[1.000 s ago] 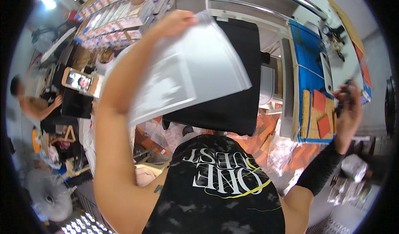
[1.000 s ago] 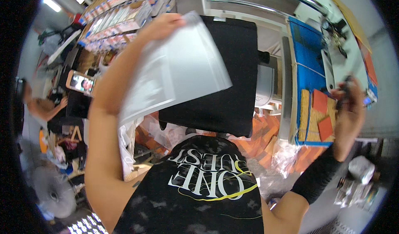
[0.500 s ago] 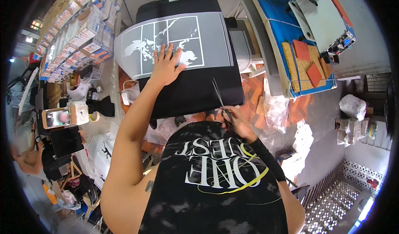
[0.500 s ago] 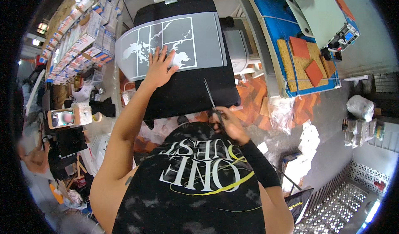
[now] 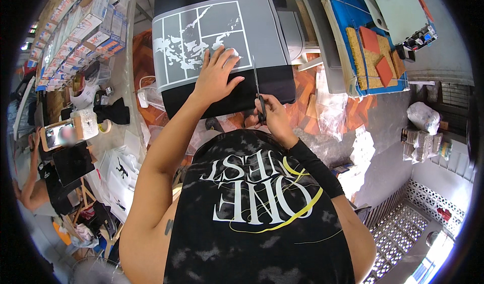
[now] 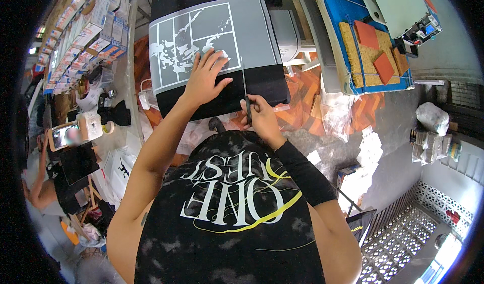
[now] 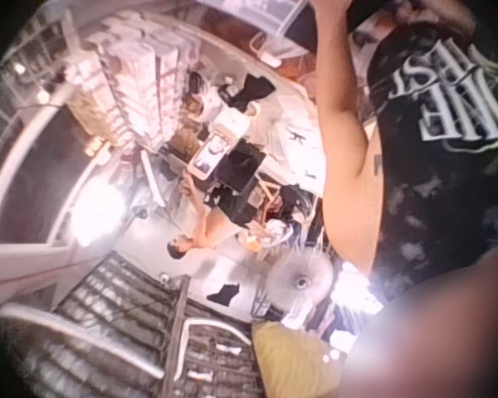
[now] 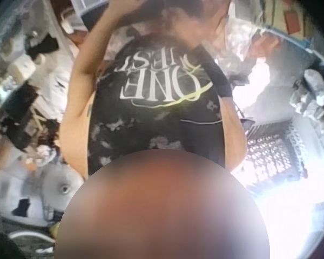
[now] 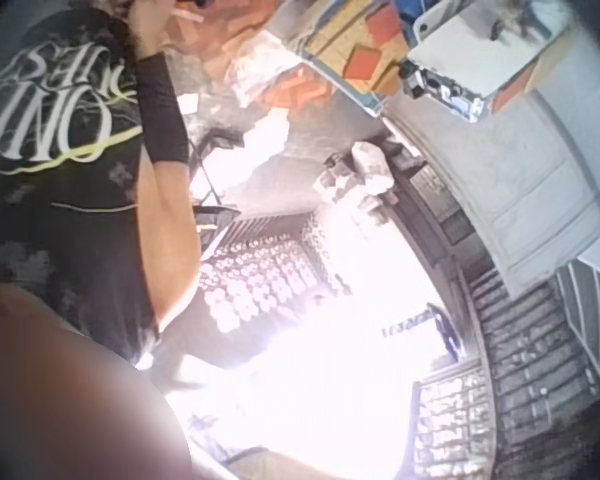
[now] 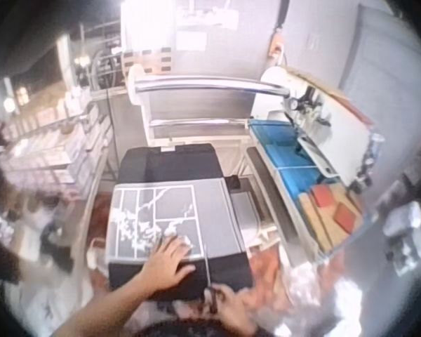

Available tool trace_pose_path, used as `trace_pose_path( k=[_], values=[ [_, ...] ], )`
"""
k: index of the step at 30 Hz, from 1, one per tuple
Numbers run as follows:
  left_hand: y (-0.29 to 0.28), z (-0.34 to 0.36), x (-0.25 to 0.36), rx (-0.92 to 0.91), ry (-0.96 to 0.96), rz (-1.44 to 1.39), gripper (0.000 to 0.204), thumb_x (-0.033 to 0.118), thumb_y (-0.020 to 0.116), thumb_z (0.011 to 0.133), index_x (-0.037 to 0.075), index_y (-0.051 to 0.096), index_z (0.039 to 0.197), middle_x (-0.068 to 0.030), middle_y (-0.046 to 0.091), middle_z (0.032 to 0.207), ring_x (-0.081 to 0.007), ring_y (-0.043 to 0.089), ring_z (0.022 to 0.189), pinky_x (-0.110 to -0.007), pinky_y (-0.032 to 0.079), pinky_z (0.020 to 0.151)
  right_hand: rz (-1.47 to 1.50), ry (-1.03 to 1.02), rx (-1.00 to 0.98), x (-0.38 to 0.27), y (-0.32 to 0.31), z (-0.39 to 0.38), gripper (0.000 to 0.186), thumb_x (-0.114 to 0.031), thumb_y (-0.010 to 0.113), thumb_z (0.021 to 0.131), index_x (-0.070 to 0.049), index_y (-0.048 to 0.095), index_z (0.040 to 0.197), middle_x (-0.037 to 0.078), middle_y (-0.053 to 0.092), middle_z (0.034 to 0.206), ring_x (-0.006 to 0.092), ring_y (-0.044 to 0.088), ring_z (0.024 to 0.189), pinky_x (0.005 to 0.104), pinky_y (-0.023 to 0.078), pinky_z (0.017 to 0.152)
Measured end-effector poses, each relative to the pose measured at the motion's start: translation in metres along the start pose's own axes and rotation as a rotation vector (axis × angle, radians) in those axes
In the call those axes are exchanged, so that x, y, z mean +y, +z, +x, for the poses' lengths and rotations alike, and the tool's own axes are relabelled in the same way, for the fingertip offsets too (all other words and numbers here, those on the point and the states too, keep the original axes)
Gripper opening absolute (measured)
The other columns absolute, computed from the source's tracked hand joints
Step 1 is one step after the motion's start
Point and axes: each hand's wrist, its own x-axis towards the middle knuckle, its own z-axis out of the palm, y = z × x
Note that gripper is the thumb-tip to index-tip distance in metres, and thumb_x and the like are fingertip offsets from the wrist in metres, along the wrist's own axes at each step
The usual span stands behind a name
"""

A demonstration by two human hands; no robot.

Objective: The person places black t-shirts on a heat press, aligns printed transfer sheets, and uses the machine to apply the designs. They handle multiple shirts and transfers, trimming excess material and stacking finished shirts.

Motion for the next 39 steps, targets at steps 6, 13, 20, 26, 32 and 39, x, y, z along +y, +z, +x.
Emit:
trace_pose_path(
  k=[6, 13, 20, 26, 32, 39],
  values=[
    [0.0, -0.002, 0.001, 0.072, 0.02, -0.029, 0.053, 0.039, 0.071, 0.093, 0.009, 0.059, 0.135, -0.0127, 0.049, 0.149, -0.0383, 0.038, 0.145, -0.063, 0.023, 0.12, -0.009, -0.006, -0.005, -0.004, 0.0, 0.005, 0.046, -0.029, 0.069, 0.101, -0.001, 0.055, 0.134, 0.003, 0.064, 0.084, 0.0093, 0.063, 0.063, 0.0246, 0.051, 0.051],
    [0.009, 0.019, 0.003, 0.114, 0.135, -0.023, 0.034, 0.023, 0.069, 0.093, 0.008, 0.066, 0.124, -0.0107, 0.06, 0.137, -0.0341, 0.048, 0.138, -0.06, 0.031, 0.119, -0.1, 0.014, -0.012, -0.011, -0.005, -0.001, 0.038, -0.025, 0.068, 0.101, 0.0, 0.059, 0.129, 0.002, 0.065, 0.081, 0.0084, 0.061, 0.057, 0.0236, 0.047, 0.046],
    [0.011, 0.024, 0.008, 0.211, 0.262, -0.145, 0.024, 0.005, 0.067, 0.086, 0.005, 0.071, 0.111, -0.0074, 0.071, 0.117, -0.0279, 0.065, 0.12, -0.053, 0.044, 0.113, -0.066, 0.01, 0.025, -0.038, 0.009, 0.015, 0.035, -0.027, 0.069, 0.1, 0.001, 0.062, 0.12, 0.004, 0.062, 0.079, 0.0111, 0.063, 0.059, 0.0246, 0.046, 0.045],
    [-0.003, 0.018, 0.018, 0.251, 0.253, -0.208, 0.024, 0.003, 0.067, 0.084, 0.004, 0.07, 0.108, -0.0065, 0.071, 0.113, -0.0248, 0.068, 0.112, -0.052, 0.044, 0.112, -0.099, -0.006, 0.052, -0.046, 0.015, 0.025, 0.032, -0.026, 0.068, 0.101, 0.001, 0.064, 0.116, 0.004, 0.062, 0.078, 0.0113, 0.061, 0.057, 0.0251, 0.044, 0.043],
    [-0.024, 0.013, 0.03, 0.29, 0.256, -0.221, 0.022, 0.002, 0.068, 0.082, 0.004, 0.07, 0.104, -0.0052, 0.071, 0.109, -0.0228, 0.069, 0.109, -0.05, 0.042, 0.114, -0.108, -0.048, 0.094, -0.058, 0.021, 0.05, 0.027, -0.023, 0.065, 0.102, 0.001, 0.064, 0.115, 0.005, 0.063, 0.079, 0.0117, 0.06, 0.057, 0.0251, 0.043, 0.043],
    [-0.039, 0.004, 0.042, 0.328, 0.237, -0.225, 0.019, 0.002, 0.067, 0.082, 0.003, 0.07, 0.101, -0.0061, 0.071, 0.106, -0.0231, 0.069, 0.108, -0.05, 0.041, 0.116, -0.044, -0.049, 0.08, -0.067, 0.022, 0.07, 0.024, -0.018, 0.062, 0.101, 0.002, 0.064, 0.115, 0.004, 0.063, 0.078, 0.0127, 0.061, 0.058, 0.0259, 0.042, 0.043]
  ],
)
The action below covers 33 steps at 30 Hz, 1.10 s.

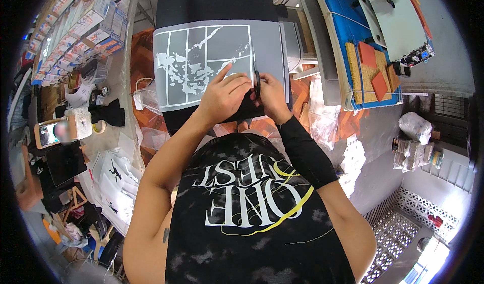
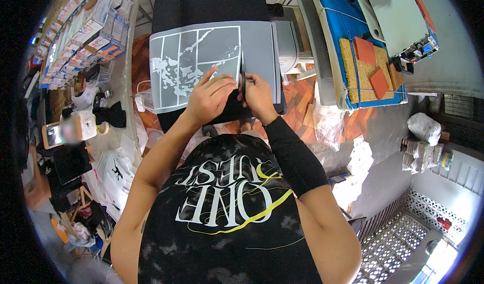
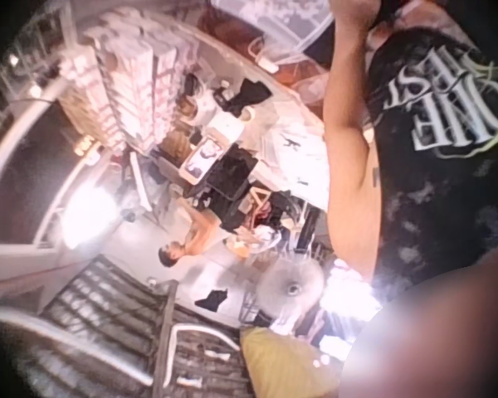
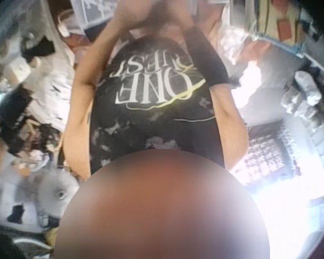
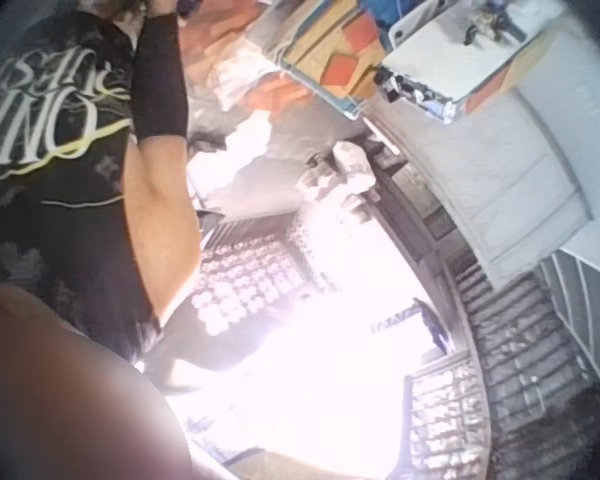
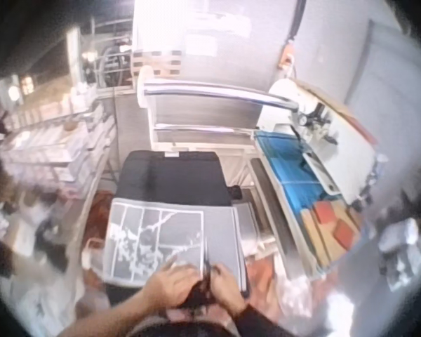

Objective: The person places black t-shirts on a heat press, aligns printed transfer sheets, and uses the machine to apply the designs. They handle multiple shirts and transfers, trimming excess material and stacking finished shirts.

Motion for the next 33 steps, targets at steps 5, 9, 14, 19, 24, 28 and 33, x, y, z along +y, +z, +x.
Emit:
trace_pose_path(
  k=[5, 9, 14, 19, 24, 28, 33],
  values=[
    [-0.011, -0.003, 0.012, 0.048, 0.04, -0.018, 0.015, 0.0, 0.064, 0.086, 0.0, 0.072, 0.098, -0.0113, 0.073, 0.105, -0.0267, 0.071, 0.105, -0.052, 0.043, 0.114, -0.037, -0.03, 0.006, -0.006, -0.002, 0.029, 0.027, -0.021, 0.065, 0.1, 0.002, 0.064, 0.113, 0.003, 0.061, 0.075, 0.0117, 0.059, 0.056, 0.0254, 0.041, 0.042],
    [-0.013, -0.015, 0.022, 0.003, 0.023, -0.076, 0.015, 0.001, 0.066, 0.086, 0.002, 0.072, 0.1, -0.0102, 0.073, 0.106, -0.025, 0.07, 0.11, -0.054, 0.039, 0.116, -0.014, -0.079, 0.043, -0.008, 0.001, 0.051, 0.026, -0.018, 0.064, 0.099, 0.003, 0.065, 0.114, 0.005, 0.063, 0.076, 0.0127, 0.059, 0.056, 0.0273, 0.04, 0.042],
    [0.005, -0.035, 0.009, -0.138, -0.606, 0.29, 0.058, 0.047, 0.061, 0.097, 0.004, 0.06, 0.136, -0.0181, 0.05, 0.15, -0.0393, 0.033, 0.149, -0.066, 0.008, 0.122, -0.115, -0.143, 0.048, -0.018, -0.01, 0.067, 0.034, -0.019, 0.063, 0.1, 0.003, 0.06, 0.125, 0.007, 0.065, 0.082, 0.0132, 0.063, 0.062, 0.0275, 0.046, 0.046],
    [0.013, -0.047, -0.029, -0.421, -0.446, 0.294, 0.078, 0.064, 0.051, 0.097, 0.003, 0.054, 0.145, -0.0171, 0.034, 0.165, -0.047, 0.018, 0.154, -0.068, 0.0, 0.121, -0.141, -0.315, 0.177, -0.032, -0.058, 0.054, 0.043, -0.022, 0.068, 0.101, 0.002, 0.053, 0.134, 0.005, 0.064, 0.085, 0.0115, 0.064, 0.064, 0.0259, 0.051, 0.05],
    [0.006, -0.037, -0.055, -0.475, -0.156, 0.045, 0.048, 0.034, 0.072, 0.092, 0.009, 0.062, 0.132, -0.0118, 0.05, 0.151, -0.0339, 0.029, 0.153, -0.063, 0.007, 0.125, -0.2, -0.351, 0.124, -0.014, -0.112, 0.003, 0.031, -0.012, 0.054, 0.106, 0.001, 0.053, 0.134, 0.006, 0.063, 0.086, 0.0119, 0.064, 0.066, 0.0247, 0.051, 0.052],
    [-0.013, -0.021, -0.089, -0.464, -0.163, 0.188, 0.051, 0.035, 0.073, 0.09, 0.019, 0.061, 0.137, -0.0076, 0.047, 0.153, -0.0341, 0.03, 0.152, -0.066, 0.012, 0.124, -0.174, -0.173, -0.076, 0.037, -0.127, -0.058, 0.031, -0.016, 0.058, 0.105, -0.002, 0.055, 0.133, 0.006, 0.063, 0.09, 0.0141, 0.065, 0.07, 0.0275, 0.052, 0.057],
    [-0.043, -0.004, -0.14, -0.589, -0.12, 0.243, 0.055, 0.035, 0.072, 0.091, 0.017, 0.06, 0.141, -0.0102, 0.048, 0.155, -0.0358, 0.033, 0.151, -0.065, 0.017, 0.123, -0.054, 0.166, -0.248, 0.078, -0.107, -0.103, 0.036, -0.025, 0.063, 0.104, -0.005, 0.055, 0.133, 0.005, 0.065, 0.1, 0.015, 0.066, 0.078, 0.0283, 0.054, 0.063]
  ],
)
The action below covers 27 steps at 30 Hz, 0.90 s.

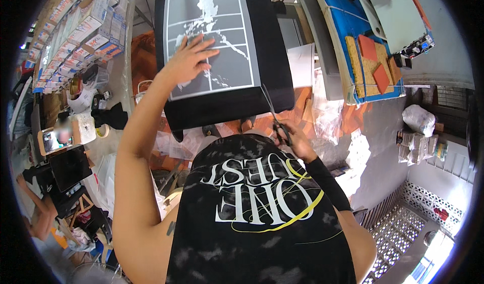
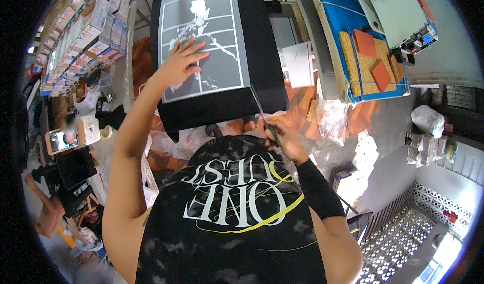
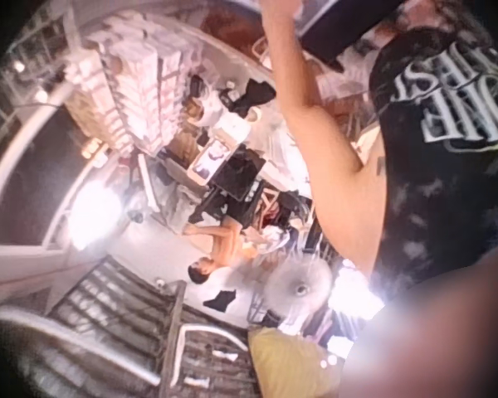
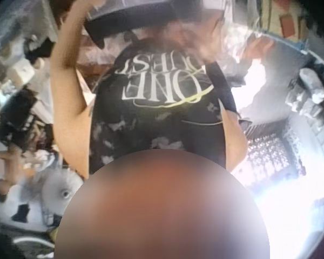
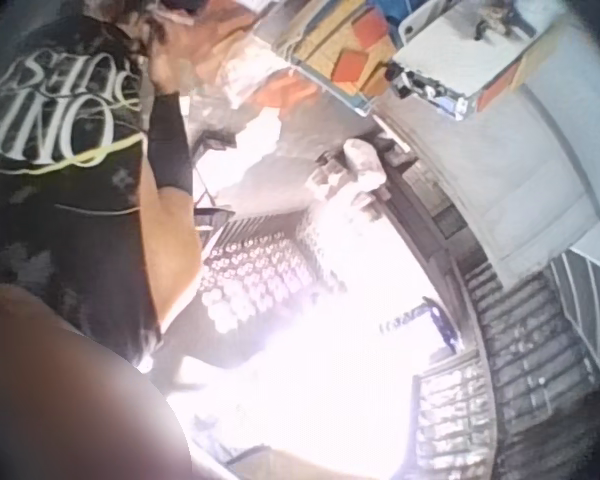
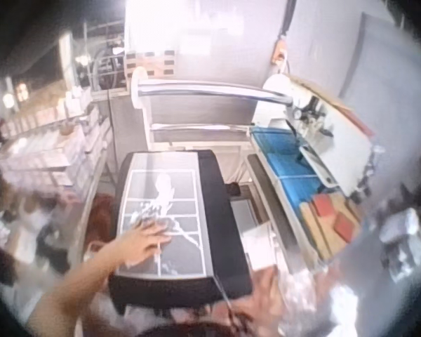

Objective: The person places black t-shirts on a heat press, aligns printed transfer sheets, and uses the machine to apply the designs. They handle multiple shirts and transfers, trimming excess material and stacking finished shirts.

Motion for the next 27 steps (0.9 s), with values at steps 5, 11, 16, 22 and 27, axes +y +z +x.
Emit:
trace_pose_path(
  k=[5, 11, 16, 22, 27],
  values=[
    [0.013, 0.001, 0.042, 0.174, 0.053, -0.163, 0.062, 0.037, 0.076, 0.088, 0.011, 0.058, 0.141, -0.0114, 0.049, 0.154, -0.0373, 0.037, 0.148, -0.063, 0.021, 0.123, 0.094, -0.09, 0.054, 0.003, 0.047, 0.032, 0.043, -0.026, 0.067, 0.102, -0.005, 0.053, 0.136, 0.005, 0.064, 0.093, 0.0127, 0.065, 0.077, 0.0272, 0.055, 0.063],
    [0.04, 0.003, 0.112, 0.239, 0.007, -0.242, 0.061, 0.034, 0.08, 0.084, 0.01, 0.06, 0.136, -0.0107, 0.053, 0.148, -0.0355, 0.042, 0.145, -0.063, 0.026, 0.121, 0.042, -0.14, 0.159, 0.001, 0.075, 0.041, 0.046, -0.027, 0.069, 0.101, -0.002, 0.052, 0.137, 0.003, 0.064, 0.088, 0.0099, 0.063, 0.069, 0.025, 0.052, 0.056],
    [0.046, 0.007, 0.111, 0.277, -0.001, -0.228, 0.055, 0.03, 0.079, 0.084, 0.01, 0.061, 0.133, -0.0101, 0.056, 0.143, -0.0353, 0.045, 0.142, -0.062, 0.028, 0.12, -0.001, -0.135, 0.183, 0.0, 0.078, 0.041, 0.046, -0.025, 0.069, 0.101, -0.001, 0.052, 0.137, 0.002, 0.064, 0.084, 0.0077, 0.063, 0.066, 0.0232, 0.049, 0.051],
    [0.051, 0.007, 0.115, 0.325, 0.027, -0.181, 0.041, 0.023, 0.077, 0.086, 0.008, 0.067, 0.124, -0.0081, 0.062, 0.138, -0.0332, 0.048, 0.14, -0.06, 0.03, 0.12, -0.064, -0.088, 0.193, -0.006, 0.083, 0.032, 0.041, -0.019, 0.065, 0.103, 0.0, 0.053, 0.136, 0.002, 0.065, 0.085, 0.008, 0.063, 0.063, 0.0228, 0.047, 0.049],
    [0.049, 0.008, 0.124, 0.413, 0.114, -0.168, 0.022, 0.01, 0.071, 0.087, 0.007, 0.074, 0.109, -0.0045, 0.072, 0.12, -0.0279, 0.059, 0.129, -0.055, 0.034, 0.12, -0.032, -0.068, 0.214, -0.024, 0.087, 0.032, 0.035, -0.02, 0.064, 0.103, 0.0, 0.055, 0.131, 0.003, 0.064, 0.083, 0.0088, 0.063, 0.062, 0.0233, 0.047, 0.048]
  ],
)
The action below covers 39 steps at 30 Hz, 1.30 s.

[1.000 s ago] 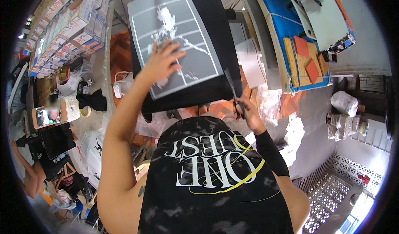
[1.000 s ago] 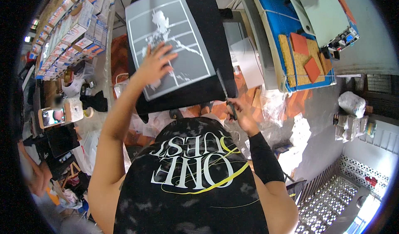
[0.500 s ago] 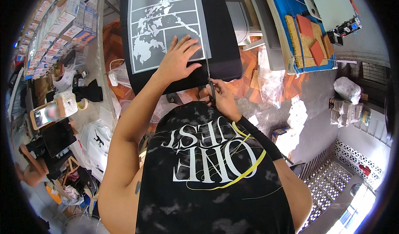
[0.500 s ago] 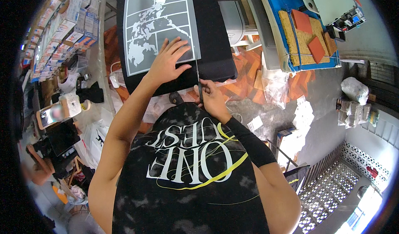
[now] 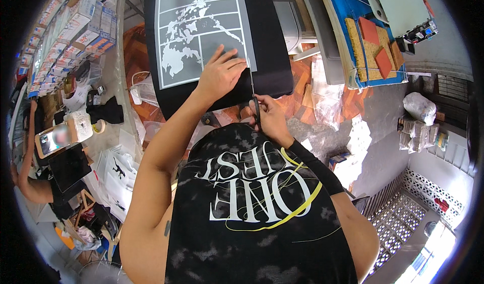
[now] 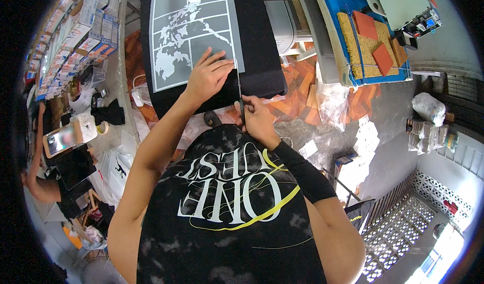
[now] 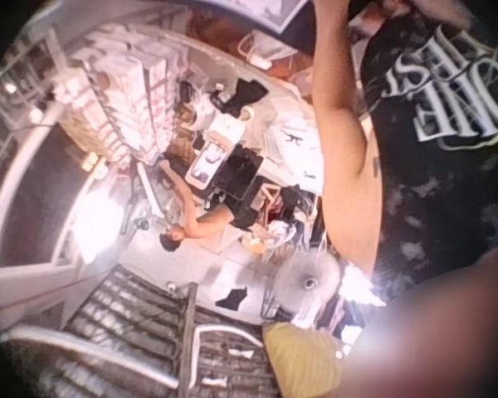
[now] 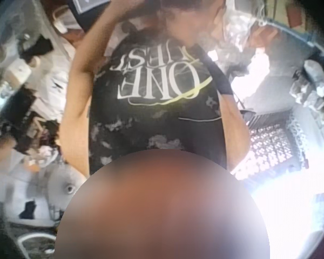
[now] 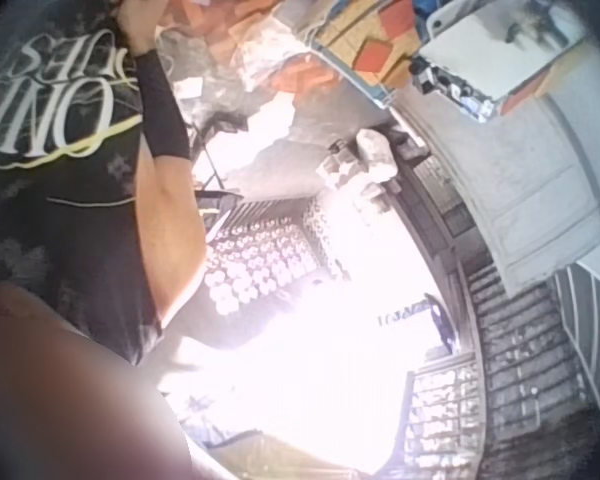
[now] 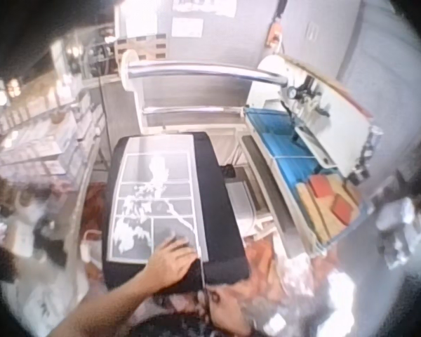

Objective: The person places black t-shirts on a heat press, aligns printed transfer sheets, and uses the machine to apply the designs. They handle multiple shirts and transfers, trimming excess material and stacking finished shirts.

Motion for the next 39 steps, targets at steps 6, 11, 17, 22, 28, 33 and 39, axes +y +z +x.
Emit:
trace_pose_path(
  k=[6, 11, 17, 22, 28, 33, 39],
  values=[
    [-0.012, -0.003, 0.016, 0.05, -0.006, -0.071, 0.021, 0.004, 0.07, 0.085, 0.007, 0.074, 0.106, -0.0048, 0.074, 0.112, -0.0248, 0.068, 0.116, -0.05, 0.038, 0.118, 0.109, -0.084, 0.032, -0.017, 0.006, 0.027, 0.027, -0.026, 0.067, 0.102, -0.001, 0.06, 0.11, 0.003, 0.06, 0.076, 0.0112, 0.061, 0.056, 0.024, 0.043, 0.042],
    [-0.022, 0.001, 0.027, 0.081, -0.028, -0.094, 0.02, 0.006, 0.07, 0.084, 0.007, 0.073, 0.104, -0.0044, 0.073, 0.109, -0.0234, 0.069, 0.112, -0.051, 0.041, 0.116, 0.079, -0.059, 0.064, -0.026, 0.008, 0.035, 0.023, -0.023, 0.066, 0.102, -0.001, 0.062, 0.107, 0.005, 0.062, 0.078, 0.012, 0.061, 0.056, 0.0248, 0.043, 0.042],
    [-0.042, 0.0, 0.04, 0.148, -0.015, -0.132, 0.021, 0.001, 0.07, 0.082, 0.003, 0.073, 0.103, -0.0078, 0.074, 0.109, -0.0251, 0.071, 0.11, -0.051, 0.041, 0.116, 0.056, -0.133, 0.082, -0.046, 0.006, 0.066, 0.019, -0.012, 0.051, 0.101, 0.001, 0.064, 0.108, 0.006, 0.064, 0.077, 0.0122, 0.061, 0.056, 0.0256, 0.043, 0.043],
    [-0.056, -0.001, 0.053, 0.167, -0.036, -0.152, 0.021, 0.0, 0.07, 0.081, 0.002, 0.073, 0.102, -0.0083, 0.075, 0.107, -0.0254, 0.072, 0.107, -0.052, 0.042, 0.116, 0.026, -0.115, 0.067, -0.054, 0.006, 0.08, 0.027, -0.011, 0.053, 0.099, 0.006, 0.064, 0.116, 0.008, 0.067, 0.079, 0.0121, 0.062, 0.056, 0.0261, 0.044, 0.044],
    [-0.072, -0.004, 0.066, 0.206, -0.041, -0.156, 0.018, -0.001, 0.07, 0.081, 0.002, 0.074, 0.099, -0.0092, 0.075, 0.104, -0.0257, 0.072, 0.107, -0.053, 0.042, 0.115, 0.048, -0.208, 0.126, -0.075, 0.014, 0.104, 0.026, -0.01, 0.053, 0.098, 0.007, 0.065, 0.114, 0.008, 0.065, 0.073, 0.0122, 0.057, 0.052, 0.0266, 0.042, 0.043],
    [-0.08, -0.007, 0.071, 0.213, -0.047, -0.165, 0.017, 0.0, 0.07, 0.08, 0.002, 0.074, 0.097, -0.0094, 0.075, 0.103, -0.0256, 0.072, 0.107, -0.054, 0.041, 0.116, 0.006, -0.129, 0.115, -0.087, 0.012, 0.109, 0.022, -0.013, 0.055, 0.098, 0.004, 0.065, 0.109, 0.006, 0.062, 0.072, 0.0115, 0.056, 0.054, 0.0266, 0.039, 0.043],
    [-0.091, -0.016, 0.079, 0.211, -0.041, -0.165, 0.018, 0.0, 0.07, 0.079, 0.003, 0.073, 0.097, -0.0086, 0.074, 0.102, -0.025, 0.072, 0.107, -0.054, 0.041, 0.116, 0.06, -0.166, 0.065, -0.102, 0.01, 0.126, 0.022, -0.019, 0.059, 0.1, 0.001, 0.065, 0.106, 0.004, 0.061, 0.076, 0.0109, 0.057, 0.056, 0.0256, 0.039, 0.043]
  ],
)
